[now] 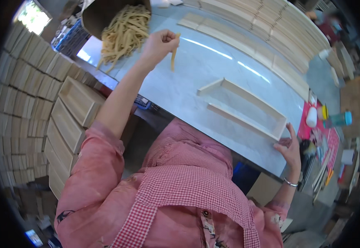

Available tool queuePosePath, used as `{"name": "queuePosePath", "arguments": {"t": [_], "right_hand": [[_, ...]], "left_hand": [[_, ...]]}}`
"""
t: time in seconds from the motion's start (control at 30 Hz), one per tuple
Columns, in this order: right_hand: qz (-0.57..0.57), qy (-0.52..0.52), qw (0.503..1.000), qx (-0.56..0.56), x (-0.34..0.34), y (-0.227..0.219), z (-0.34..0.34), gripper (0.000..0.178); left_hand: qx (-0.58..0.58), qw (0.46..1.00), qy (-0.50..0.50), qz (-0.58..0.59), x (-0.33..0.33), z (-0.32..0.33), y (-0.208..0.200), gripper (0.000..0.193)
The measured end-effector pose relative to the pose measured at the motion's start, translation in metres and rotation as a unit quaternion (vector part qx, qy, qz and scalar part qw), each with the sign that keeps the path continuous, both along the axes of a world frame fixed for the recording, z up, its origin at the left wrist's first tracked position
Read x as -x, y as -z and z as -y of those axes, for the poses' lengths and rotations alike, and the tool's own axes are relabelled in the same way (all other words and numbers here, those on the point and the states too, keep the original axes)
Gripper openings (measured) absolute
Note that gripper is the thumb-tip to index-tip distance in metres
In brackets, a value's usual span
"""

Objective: Assembling wooden boxes by gluing panels together and securing them with a pneumatic nail gun.

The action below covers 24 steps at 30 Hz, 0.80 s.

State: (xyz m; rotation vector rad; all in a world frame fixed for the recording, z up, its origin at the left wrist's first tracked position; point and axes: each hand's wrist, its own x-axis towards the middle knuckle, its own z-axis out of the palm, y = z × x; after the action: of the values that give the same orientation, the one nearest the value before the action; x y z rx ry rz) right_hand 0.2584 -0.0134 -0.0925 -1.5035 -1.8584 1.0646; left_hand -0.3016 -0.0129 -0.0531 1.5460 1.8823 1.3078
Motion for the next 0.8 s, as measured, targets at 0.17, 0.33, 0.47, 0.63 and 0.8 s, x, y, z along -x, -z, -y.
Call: {"name": "queuePosePath", "arguments": {"t": [0.17, 0.33, 0.47, 0.63, 0.8], "right_hand": [[-0.014, 0.041, 0.984, -0.174, 0.086, -0.055, 0.036, 0.055], [-0.138, -0.059, 0.950, -0.272, 0.181, -0.073, 0.062, 0.038], [-0.177, -0.048, 0.962, -0.200, 0.174, -0.067, 0.071, 0.026], [-0.253, -0.159, 0.948, -0.106, 0.152, -0.074, 0.080, 0.016], [-0.097, -0.345, 0.930, -0.082, 0.129, -0.098, 0.077, 0.018]], "left_hand": [[0.026, 0.917, 0.280, 0.282, -0.108, 0.017, -0.058, 0.009], [0.006, 0.911, 0.396, 0.112, -0.193, 0.044, -0.065, 0.017], [0.012, 0.925, 0.369, 0.089, -0.184, 0.047, -0.058, 0.021], [0.301, 0.775, 0.413, 0.371, -0.161, 0.054, -0.073, 0.031], [0.139, 0.816, 0.559, -0.036, -0.121, 0.041, -0.055, 0.037]]}}
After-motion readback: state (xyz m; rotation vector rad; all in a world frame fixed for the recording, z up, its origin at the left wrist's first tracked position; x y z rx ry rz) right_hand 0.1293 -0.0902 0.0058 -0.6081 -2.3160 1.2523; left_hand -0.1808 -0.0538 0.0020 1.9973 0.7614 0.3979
